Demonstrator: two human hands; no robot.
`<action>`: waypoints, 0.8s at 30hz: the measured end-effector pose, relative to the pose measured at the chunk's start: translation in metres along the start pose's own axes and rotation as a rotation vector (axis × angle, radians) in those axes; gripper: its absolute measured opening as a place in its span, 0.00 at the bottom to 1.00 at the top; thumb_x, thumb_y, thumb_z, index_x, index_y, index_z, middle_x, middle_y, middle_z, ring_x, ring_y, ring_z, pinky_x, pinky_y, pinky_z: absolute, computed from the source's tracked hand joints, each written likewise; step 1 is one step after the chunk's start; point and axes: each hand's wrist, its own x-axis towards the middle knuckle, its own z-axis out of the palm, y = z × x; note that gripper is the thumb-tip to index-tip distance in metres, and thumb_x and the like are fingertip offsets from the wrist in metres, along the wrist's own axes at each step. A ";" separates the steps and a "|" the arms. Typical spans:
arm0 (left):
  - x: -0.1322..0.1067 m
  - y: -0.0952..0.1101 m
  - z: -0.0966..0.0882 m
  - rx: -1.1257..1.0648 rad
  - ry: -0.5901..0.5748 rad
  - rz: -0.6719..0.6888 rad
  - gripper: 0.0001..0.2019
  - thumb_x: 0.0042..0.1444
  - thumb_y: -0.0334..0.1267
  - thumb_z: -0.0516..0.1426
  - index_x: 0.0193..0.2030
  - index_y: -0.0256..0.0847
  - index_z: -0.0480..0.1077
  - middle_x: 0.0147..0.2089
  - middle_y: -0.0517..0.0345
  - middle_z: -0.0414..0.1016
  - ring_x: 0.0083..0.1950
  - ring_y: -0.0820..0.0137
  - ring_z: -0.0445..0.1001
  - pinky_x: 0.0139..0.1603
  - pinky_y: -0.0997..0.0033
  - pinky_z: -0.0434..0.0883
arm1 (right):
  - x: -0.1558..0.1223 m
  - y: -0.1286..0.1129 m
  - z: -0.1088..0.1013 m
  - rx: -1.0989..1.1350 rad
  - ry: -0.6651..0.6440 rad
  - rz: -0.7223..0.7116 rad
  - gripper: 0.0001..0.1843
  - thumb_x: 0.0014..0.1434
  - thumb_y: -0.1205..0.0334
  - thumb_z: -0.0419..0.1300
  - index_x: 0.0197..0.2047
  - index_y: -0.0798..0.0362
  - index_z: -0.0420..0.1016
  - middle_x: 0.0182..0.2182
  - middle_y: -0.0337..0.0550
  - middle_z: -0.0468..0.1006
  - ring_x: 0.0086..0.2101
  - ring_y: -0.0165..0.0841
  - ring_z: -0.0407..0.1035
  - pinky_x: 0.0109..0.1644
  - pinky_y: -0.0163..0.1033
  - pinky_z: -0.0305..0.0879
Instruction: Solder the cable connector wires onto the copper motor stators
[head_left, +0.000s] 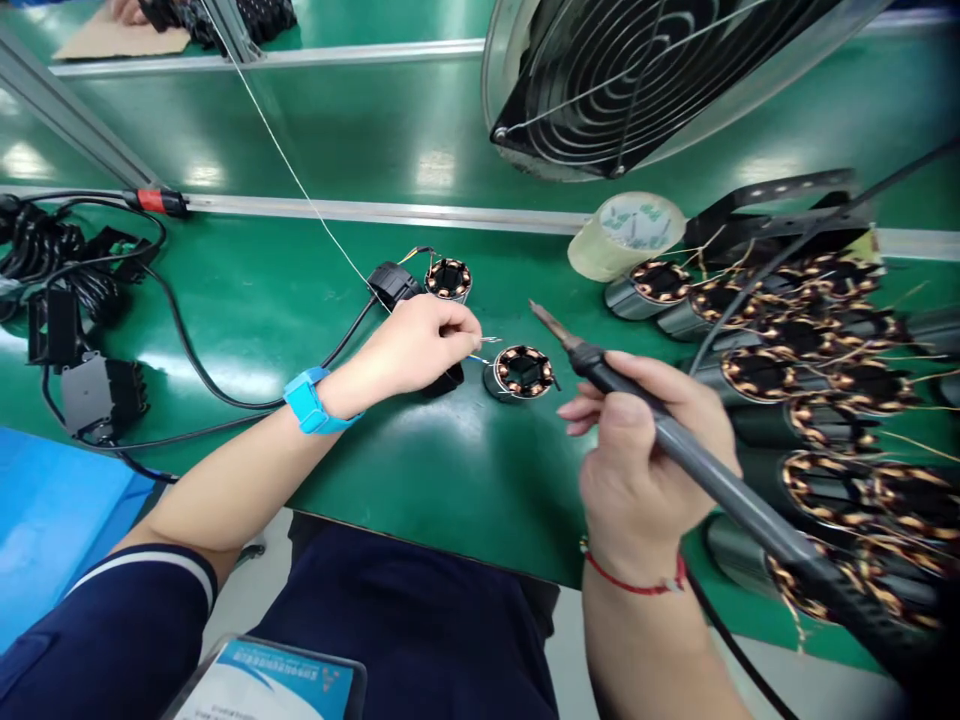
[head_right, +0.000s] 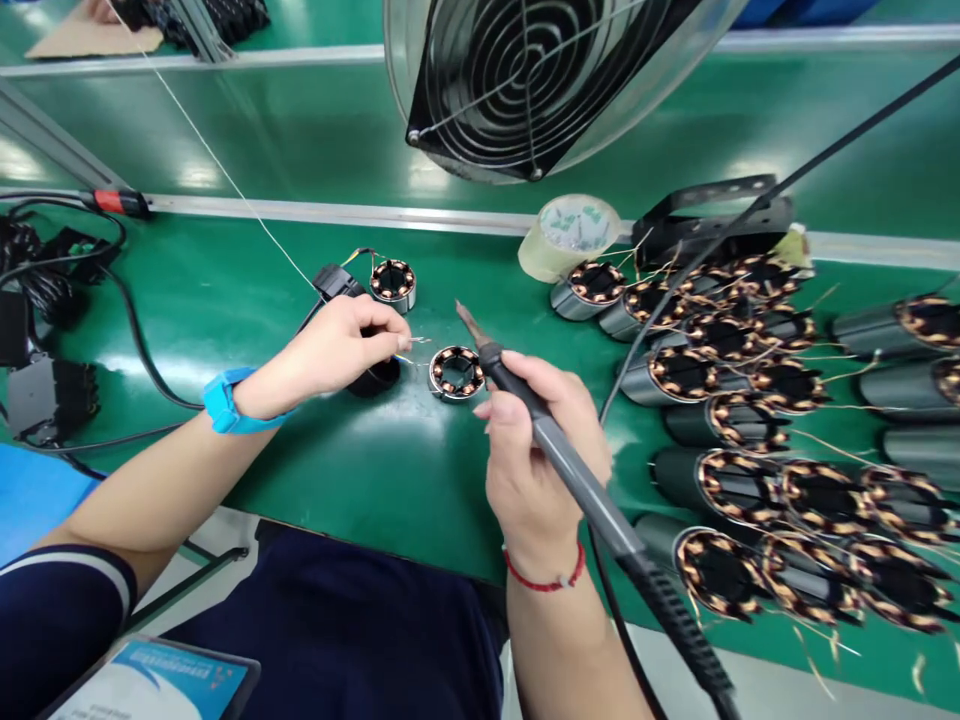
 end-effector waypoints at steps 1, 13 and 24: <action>0.000 0.001 0.000 0.037 0.006 0.019 0.08 0.52 0.32 0.54 0.26 0.37 0.72 0.27 0.61 0.72 0.34 0.72 0.66 0.39 0.69 0.63 | -0.003 0.002 0.002 0.003 0.059 -0.010 0.12 0.60 0.59 0.59 0.47 0.50 0.73 0.32 0.40 0.75 0.25 0.32 0.71 0.29 0.41 0.69; -0.002 0.006 0.001 0.216 0.035 0.096 0.09 0.52 0.28 0.51 0.24 0.39 0.68 0.24 0.61 0.67 0.35 0.69 0.62 0.46 0.64 0.60 | -0.005 0.010 0.004 -0.078 0.170 -0.225 0.09 0.54 0.57 0.62 0.32 0.54 0.76 0.19 0.39 0.71 0.18 0.30 0.68 0.19 0.36 0.60; -0.001 0.004 0.002 0.233 0.025 0.099 0.08 0.54 0.29 0.52 0.25 0.39 0.67 0.25 0.60 0.66 0.37 0.67 0.66 0.46 0.61 0.61 | -0.010 0.015 0.002 -0.107 0.166 -0.186 0.12 0.52 0.53 0.63 0.32 0.53 0.78 0.19 0.41 0.72 0.20 0.34 0.71 0.22 0.39 0.65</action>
